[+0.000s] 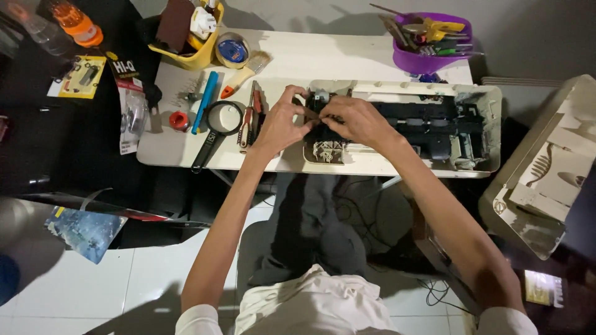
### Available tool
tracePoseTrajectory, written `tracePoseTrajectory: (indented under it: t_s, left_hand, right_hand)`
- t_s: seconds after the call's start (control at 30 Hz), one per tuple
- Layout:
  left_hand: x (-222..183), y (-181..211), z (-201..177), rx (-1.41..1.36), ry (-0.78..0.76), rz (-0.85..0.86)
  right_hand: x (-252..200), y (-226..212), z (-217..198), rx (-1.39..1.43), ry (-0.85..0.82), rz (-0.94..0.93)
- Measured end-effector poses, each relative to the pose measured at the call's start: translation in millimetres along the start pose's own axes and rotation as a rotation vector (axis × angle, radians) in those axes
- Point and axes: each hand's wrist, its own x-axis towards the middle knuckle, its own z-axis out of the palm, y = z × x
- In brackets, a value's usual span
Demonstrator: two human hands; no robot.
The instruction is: Disassembling and inspecting the internal components of a printer on a repair bench.
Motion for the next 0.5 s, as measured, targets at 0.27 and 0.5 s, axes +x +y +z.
tracePoseTrajectory:
  t_s: [0.27,0.5]
  left_hand:
    - [5.6,-5.0,1.0,0.009,-0.058,-0.027]
    - [6.9,-2.9,-3.6,-0.013,-0.089,-0.031]
  right_hand:
    - [6.4,-13.1,-10.1,0.008,-0.031,0.069]
    - [6.5,-16.3,-10.5,0.001,-0.031,0.069]
